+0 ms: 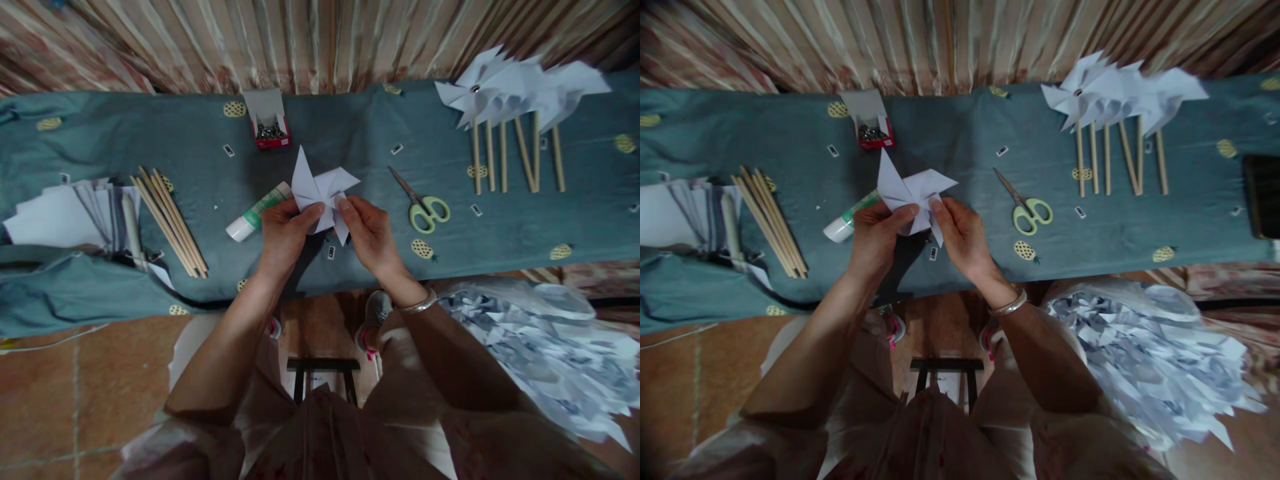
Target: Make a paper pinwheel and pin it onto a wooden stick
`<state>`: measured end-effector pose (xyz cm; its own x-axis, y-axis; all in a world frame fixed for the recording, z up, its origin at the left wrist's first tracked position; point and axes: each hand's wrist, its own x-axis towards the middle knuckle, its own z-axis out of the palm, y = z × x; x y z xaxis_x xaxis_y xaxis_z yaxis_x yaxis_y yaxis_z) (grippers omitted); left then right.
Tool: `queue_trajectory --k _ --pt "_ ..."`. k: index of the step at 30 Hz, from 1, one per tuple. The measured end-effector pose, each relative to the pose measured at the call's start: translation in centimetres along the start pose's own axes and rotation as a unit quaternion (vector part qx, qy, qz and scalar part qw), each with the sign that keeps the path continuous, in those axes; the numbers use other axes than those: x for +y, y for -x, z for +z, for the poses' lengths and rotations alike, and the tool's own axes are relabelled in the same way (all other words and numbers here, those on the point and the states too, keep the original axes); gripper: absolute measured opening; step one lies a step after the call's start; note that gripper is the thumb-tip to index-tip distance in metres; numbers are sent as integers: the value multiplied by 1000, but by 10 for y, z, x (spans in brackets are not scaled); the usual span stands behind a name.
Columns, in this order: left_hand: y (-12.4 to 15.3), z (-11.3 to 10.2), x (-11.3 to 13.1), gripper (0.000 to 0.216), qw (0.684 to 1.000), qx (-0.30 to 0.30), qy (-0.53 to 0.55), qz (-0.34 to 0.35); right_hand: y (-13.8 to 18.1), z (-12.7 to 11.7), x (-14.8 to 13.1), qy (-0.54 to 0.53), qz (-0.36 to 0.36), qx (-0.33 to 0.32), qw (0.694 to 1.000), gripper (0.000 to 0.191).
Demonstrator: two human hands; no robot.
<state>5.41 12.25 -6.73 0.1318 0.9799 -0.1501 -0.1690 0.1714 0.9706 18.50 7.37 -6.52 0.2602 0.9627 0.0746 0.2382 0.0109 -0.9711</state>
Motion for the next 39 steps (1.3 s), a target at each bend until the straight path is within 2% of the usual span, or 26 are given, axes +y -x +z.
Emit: queue_trajectory --k 7,13,17,20,23,26,30,39 --pt "3 0 3 6 1000 3 -8 -7 3 0 -2 -13 4 -1 1000 35" --pt "4 -2 3 7 1000 -2 -6 0 5 0 -1 -2 -8 11 1000 41" --pt "2 -8 7 7 999 28 -21 20 6 -4 8 -20 -28 28 999 42" --pt "0 -13 11 8 997 56 -30 38 10 -8 12 23 -38 7 999 27" --pt "-1 -17 13 10 996 67 -37 46 15 -9 13 99 -80 -17 992 13" --pt "1 -19 15 13 995 68 -42 52 18 -7 12 155 -124 -47 979 15" --pt "5 -22 19 13 995 67 -35 59 21 -6 13 208 -147 -80 964 17" --pt "9 -29 19 14 994 79 -41 58 27 -9 18 239 -190 -117 945 18"
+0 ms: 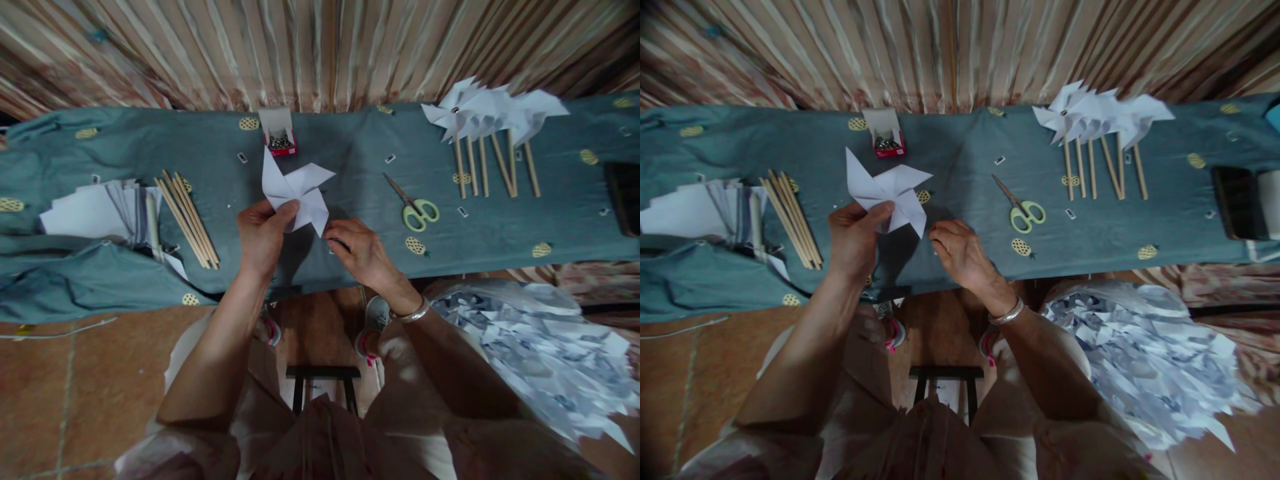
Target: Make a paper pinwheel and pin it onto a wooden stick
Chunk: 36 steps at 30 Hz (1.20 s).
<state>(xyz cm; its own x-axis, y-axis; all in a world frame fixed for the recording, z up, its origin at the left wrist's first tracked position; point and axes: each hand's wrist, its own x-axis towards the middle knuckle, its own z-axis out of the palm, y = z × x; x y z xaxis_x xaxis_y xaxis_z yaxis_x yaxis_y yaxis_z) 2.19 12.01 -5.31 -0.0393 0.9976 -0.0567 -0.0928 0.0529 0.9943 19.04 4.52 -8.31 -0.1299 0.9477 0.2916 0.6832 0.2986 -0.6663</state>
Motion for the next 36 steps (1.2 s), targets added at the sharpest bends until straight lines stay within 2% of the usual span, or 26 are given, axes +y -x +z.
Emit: queue_trajectory --k 4,10,18,31,33,36 --pt "2 -1 2 16 1000 -3 0 -11 1 -4 -3 -6 -7 -15 1000 20" --pt "4 -2 4 11 1000 1 0 -15 -2 -6 -4 -29 47 6 998 22" --pt "3 -3 5 11 1000 1 -17 -20 -3 -6 -4 -41 65 -6 997 13" --pt "9 1 4 7 999 -40 4 -25 4 -9 -9 -18 32 -33 999 14" --pt "9 2 4 5 999 -44 5 -21 4 -12 -11 -30 40 -25 998 14" --pt "11 3 4 3 999 -48 10 -18 3 -22 -16 -62 54 27 996 12"
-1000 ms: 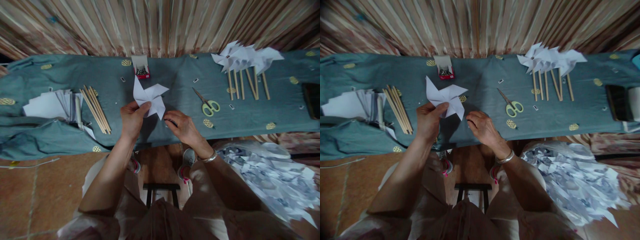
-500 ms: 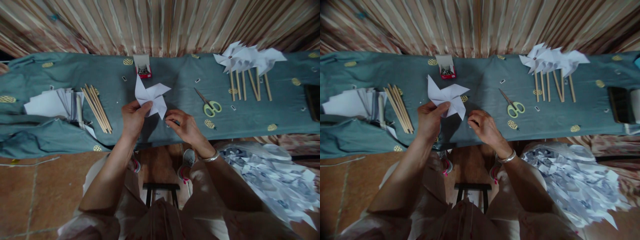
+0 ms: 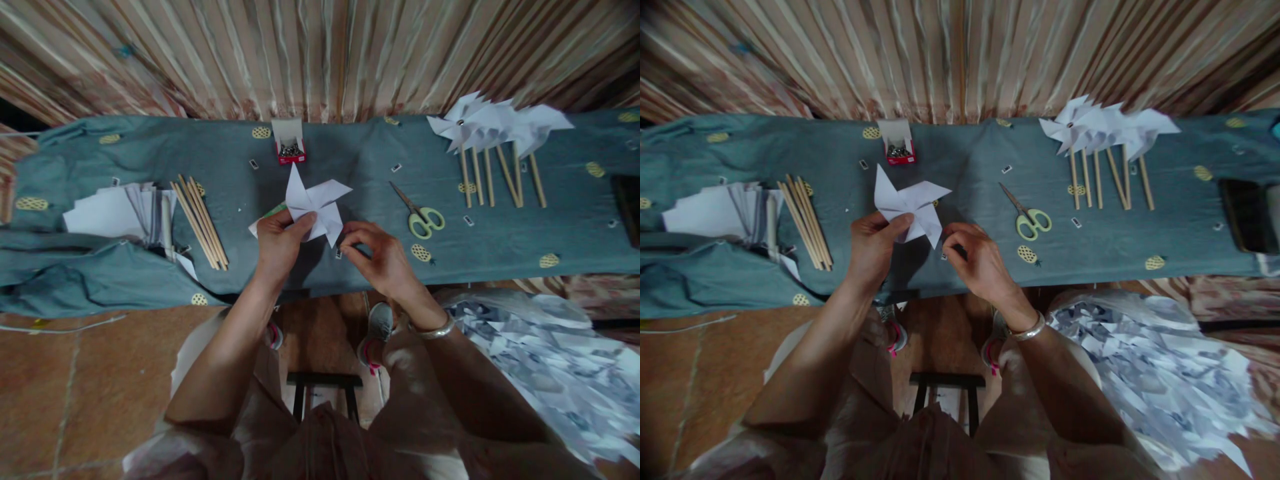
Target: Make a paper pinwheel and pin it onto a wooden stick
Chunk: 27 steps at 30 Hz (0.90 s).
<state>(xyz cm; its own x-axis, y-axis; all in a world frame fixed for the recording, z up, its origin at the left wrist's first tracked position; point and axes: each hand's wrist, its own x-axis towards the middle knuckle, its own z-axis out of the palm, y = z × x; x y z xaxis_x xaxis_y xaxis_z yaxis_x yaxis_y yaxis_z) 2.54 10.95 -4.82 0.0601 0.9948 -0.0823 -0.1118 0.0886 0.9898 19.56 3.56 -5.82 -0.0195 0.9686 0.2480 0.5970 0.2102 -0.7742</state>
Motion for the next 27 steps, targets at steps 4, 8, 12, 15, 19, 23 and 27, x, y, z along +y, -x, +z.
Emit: queue_trajectory --k 4,8,12,15,19,23,27 --pt "5 4 -1 5 1000 -19 -5 -4 -5 -12 -13 -30 2 61 998 4" --pt "12 8 -2 8 998 -52 -19 2 -9 -11 -19 -33 0 72 997 2" --pt "16 10 -3 14 997 -80 -17 6 -10 -6 -18 -35 6 79 996 3" --pt "16 11 -4 18 996 -84 -5 6 -11 -5 -15 -53 4 92 994 2" --pt "17 10 -4 20 997 -82 -12 0 -11 -4 -12 -60 13 90 994 2" --pt "18 9 -5 18 996 -83 -15 3 -11 -1 -10 -84 -1 98 992 1" --pt "18 9 -4 15 996 -85 -14 10 -11 1 -8 -96 10 97 991 1"
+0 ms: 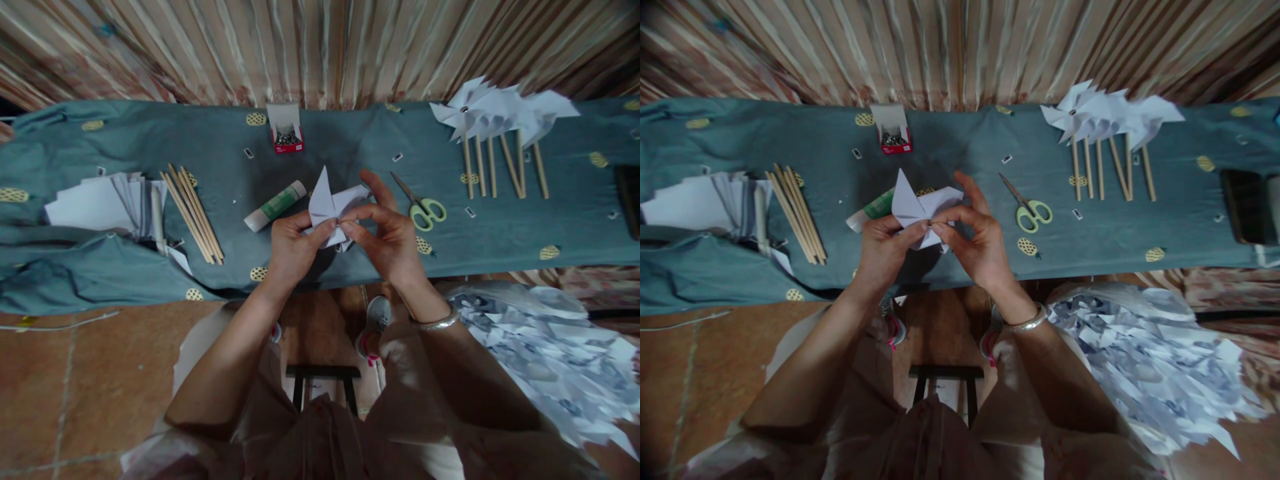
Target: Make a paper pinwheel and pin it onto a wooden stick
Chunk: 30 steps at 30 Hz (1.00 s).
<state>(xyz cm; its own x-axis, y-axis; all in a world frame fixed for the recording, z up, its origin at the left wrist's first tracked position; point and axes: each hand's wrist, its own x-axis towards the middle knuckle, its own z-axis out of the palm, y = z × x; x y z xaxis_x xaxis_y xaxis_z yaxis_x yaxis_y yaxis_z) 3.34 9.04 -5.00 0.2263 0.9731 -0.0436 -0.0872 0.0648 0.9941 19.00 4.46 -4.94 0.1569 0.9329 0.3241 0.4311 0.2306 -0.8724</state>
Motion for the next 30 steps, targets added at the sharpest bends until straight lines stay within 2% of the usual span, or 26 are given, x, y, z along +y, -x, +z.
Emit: queue_trajectory --k 14,25,30 --pt "1 -1 1 17 999 0 -54 2 -1 0 10 19 13 -34 999 10" --pt "1 0 0 17 998 8 -61 10 1 7 16 -17 43 -35 998 12" --pt "1 -2 -1 24 998 -5 -61 18 1 14 21 -70 89 -29 993 15"
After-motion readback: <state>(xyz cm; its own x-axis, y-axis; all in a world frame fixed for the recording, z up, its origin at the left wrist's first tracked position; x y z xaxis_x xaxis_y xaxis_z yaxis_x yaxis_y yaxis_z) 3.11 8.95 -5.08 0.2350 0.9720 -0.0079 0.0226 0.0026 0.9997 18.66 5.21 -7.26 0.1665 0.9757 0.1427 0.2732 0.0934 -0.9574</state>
